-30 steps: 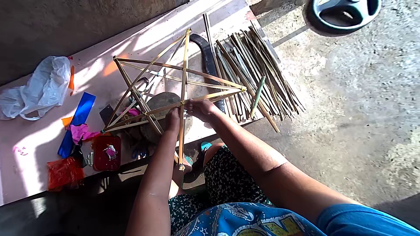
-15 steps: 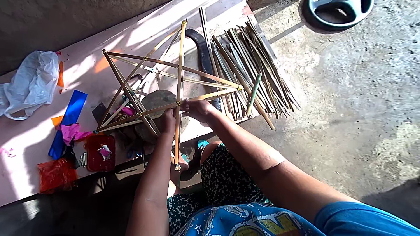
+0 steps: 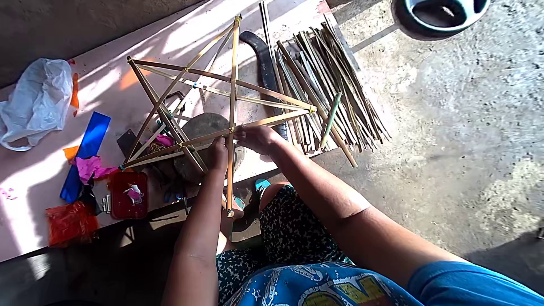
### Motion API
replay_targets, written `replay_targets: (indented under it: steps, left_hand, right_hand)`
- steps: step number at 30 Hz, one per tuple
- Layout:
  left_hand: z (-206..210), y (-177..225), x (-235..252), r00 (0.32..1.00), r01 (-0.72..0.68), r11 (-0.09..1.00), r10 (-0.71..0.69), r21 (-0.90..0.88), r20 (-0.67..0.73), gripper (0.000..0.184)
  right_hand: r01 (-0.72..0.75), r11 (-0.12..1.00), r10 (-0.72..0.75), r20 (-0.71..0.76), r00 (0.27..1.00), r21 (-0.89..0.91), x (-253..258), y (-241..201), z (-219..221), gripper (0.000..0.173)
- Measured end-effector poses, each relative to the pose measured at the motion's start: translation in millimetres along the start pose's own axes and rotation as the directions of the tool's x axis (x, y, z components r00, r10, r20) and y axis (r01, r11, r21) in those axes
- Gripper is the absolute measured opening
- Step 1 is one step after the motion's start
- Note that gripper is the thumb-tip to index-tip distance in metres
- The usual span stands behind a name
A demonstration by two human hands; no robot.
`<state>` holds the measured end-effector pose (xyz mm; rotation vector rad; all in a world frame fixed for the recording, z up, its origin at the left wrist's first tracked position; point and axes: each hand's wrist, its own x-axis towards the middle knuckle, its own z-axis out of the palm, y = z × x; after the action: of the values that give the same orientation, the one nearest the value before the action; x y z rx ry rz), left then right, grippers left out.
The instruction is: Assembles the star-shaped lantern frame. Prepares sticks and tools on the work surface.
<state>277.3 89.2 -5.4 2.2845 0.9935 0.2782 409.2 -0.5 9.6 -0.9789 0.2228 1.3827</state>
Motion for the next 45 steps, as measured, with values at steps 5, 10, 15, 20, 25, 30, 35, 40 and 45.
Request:
replay_targets:
  steps: [5, 10, 15, 20, 25, 30, 35, 40, 45]
  left_hand:
    - [-4.9, 3.7, 3.9, 0.998, -0.008, 1.000, 0.007, 0.006, 0.056, 0.022]
    - [-8.3, 6.7, 5.9, 0.994, 0.055, 0.997, -0.049, -0.060, 0.099, 0.026]
    - [-12.0, 12.0, 7.9, 0.988, 0.078, 0.996, -0.071, -0.042, 0.136, 0.026]
    - [-15.2, 11.7, 10.6, 0.985, 0.068, 0.998, -0.065, -0.017, 0.158, 0.022]
    - [-15.2, 15.3, 11.8, 0.977, 0.132, 0.991, -0.128, -0.011, 0.168, 0.025]
    - [-16.8, 16.4, 14.5, 0.948, 0.282, 0.944, -0.247, -0.170, 0.201, 0.024]
    - [-17.5, 17.4, 18.9, 0.963, 0.065, 0.997, -0.076, 0.050, 0.257, 0.027]
    - [-18.5, 17.1, 15.9, 0.963, 0.097, 0.995, -0.103, 0.039, 0.249, 0.025]
    - [-15.8, 11.8, 10.9, 0.952, 0.262, 0.945, -0.219, -0.198, 0.213, 0.024]
  right_hand:
    - [0.027, 1.000, -0.027, -0.015, 1.000, -0.010, -3.7, -1.8, 3.4, 0.026]
    - [0.033, 0.999, -0.033, -0.022, 0.999, -0.009, -2.6, -4.1, 6.3, 0.026]
    - [0.036, 0.999, -0.034, -0.047, 0.998, 0.024, -3.7, -4.7, 8.6, 0.025]
    - [0.043, 0.999, -0.041, -0.038, 0.998, 0.029, -6.7, -6.8, 12.4, 0.026]
    - [0.058, 0.997, -0.056, -0.034, 0.998, 0.041, -8.3, -6.5, 13.2, 0.026]
    - [0.069, 0.997, -0.069, -0.007, 0.998, 0.034, -8.6, -7.4, 15.8, 0.026]
    - [0.070, 0.997, -0.070, -0.014, 0.997, 0.030, -6.1, -8.9, 14.3, 0.025]
    - [0.052, 0.999, -0.052, 0.001, 0.999, 0.017, -6.0, -7.1, 13.0, 0.025]
    - [0.046, 0.999, -0.046, 0.054, 0.997, 0.004, -7.2, -2.8, 9.6, 0.027]
